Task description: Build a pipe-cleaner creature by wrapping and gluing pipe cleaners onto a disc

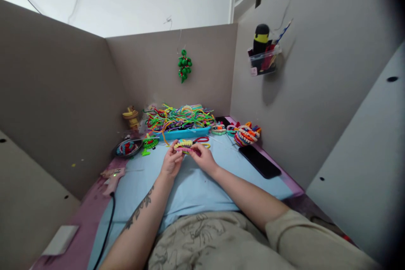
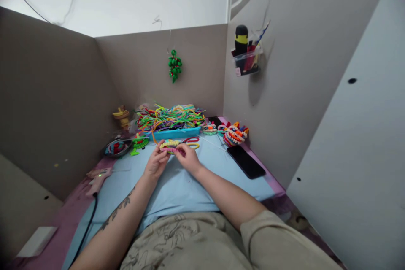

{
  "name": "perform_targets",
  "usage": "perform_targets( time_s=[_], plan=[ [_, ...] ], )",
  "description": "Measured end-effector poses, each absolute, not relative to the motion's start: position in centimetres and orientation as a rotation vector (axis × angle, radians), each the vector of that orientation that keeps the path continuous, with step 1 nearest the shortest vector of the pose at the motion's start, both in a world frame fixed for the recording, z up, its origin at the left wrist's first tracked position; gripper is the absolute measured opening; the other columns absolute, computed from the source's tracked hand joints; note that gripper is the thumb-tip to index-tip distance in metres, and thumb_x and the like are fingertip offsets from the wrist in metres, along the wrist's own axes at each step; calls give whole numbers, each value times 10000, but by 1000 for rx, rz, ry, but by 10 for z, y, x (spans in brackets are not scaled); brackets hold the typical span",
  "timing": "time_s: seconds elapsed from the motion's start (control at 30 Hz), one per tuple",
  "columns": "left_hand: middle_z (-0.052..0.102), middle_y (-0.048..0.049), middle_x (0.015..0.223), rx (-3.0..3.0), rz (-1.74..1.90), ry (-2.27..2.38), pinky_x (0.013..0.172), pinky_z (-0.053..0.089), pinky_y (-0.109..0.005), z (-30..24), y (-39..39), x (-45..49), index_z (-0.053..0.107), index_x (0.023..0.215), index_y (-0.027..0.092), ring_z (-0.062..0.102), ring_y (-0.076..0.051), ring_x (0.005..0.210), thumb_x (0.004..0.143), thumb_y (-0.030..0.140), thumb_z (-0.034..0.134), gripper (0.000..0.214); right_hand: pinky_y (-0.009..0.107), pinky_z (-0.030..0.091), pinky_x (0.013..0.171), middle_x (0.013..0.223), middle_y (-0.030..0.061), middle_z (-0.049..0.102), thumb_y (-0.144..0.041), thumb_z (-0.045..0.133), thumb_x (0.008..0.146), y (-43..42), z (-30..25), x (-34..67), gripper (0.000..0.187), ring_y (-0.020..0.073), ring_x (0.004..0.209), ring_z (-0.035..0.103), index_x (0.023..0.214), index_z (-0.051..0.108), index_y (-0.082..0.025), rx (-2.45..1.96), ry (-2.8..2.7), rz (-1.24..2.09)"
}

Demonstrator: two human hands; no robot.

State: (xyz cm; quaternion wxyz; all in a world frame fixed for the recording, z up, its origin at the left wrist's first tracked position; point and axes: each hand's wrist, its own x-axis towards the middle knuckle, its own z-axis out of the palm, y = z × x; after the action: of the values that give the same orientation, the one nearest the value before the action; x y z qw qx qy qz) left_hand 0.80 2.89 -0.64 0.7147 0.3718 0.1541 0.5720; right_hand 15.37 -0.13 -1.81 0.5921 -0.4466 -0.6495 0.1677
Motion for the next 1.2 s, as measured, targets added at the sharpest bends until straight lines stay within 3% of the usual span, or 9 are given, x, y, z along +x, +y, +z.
perform_targets(
  time_s=[0.13,0.4,0.7,0.8,1.2],
  plan=[
    [628,-12,901,818,1281,354,770,445,-221,-8,33,7,547,1062,200,606,-112,821,601,13,700,521,270,450,689,828,27,618,-283,548,798,-2,-16,155,152,157,742,572,907,585,-185,-1015,-1496,380],
    [641,-22,897,871,1316,363,784,432,-229,-11,37,7,570,980,162,601,-127,821,577,14,700,448,283,449,707,801,42,615,-235,564,805,-6,-9,158,85,166,770,566,830,635,-194,-937,-1569,227],
    [639,-16,941,831,1232,418,763,470,-259,-13,35,7,468,1107,213,619,-135,826,593,11,695,597,311,455,763,846,45,620,-142,512,801,-4,-12,161,160,174,826,554,873,638,-211,-861,-1695,184],
    [638,-20,964,832,1199,431,777,492,-298,-13,34,7,441,1128,227,627,-147,839,602,14,693,621,317,454,779,859,48,624,-144,510,800,-5,-11,160,165,177,848,558,881,637,-211,-864,-1703,187],
    [635,-14,919,747,1267,466,781,511,-253,-14,40,5,468,1066,210,630,-120,811,615,-26,644,538,257,442,664,818,32,645,-260,526,821,-1,-18,157,152,145,723,575,901,633,-189,-1010,-1652,319]
  ],
)
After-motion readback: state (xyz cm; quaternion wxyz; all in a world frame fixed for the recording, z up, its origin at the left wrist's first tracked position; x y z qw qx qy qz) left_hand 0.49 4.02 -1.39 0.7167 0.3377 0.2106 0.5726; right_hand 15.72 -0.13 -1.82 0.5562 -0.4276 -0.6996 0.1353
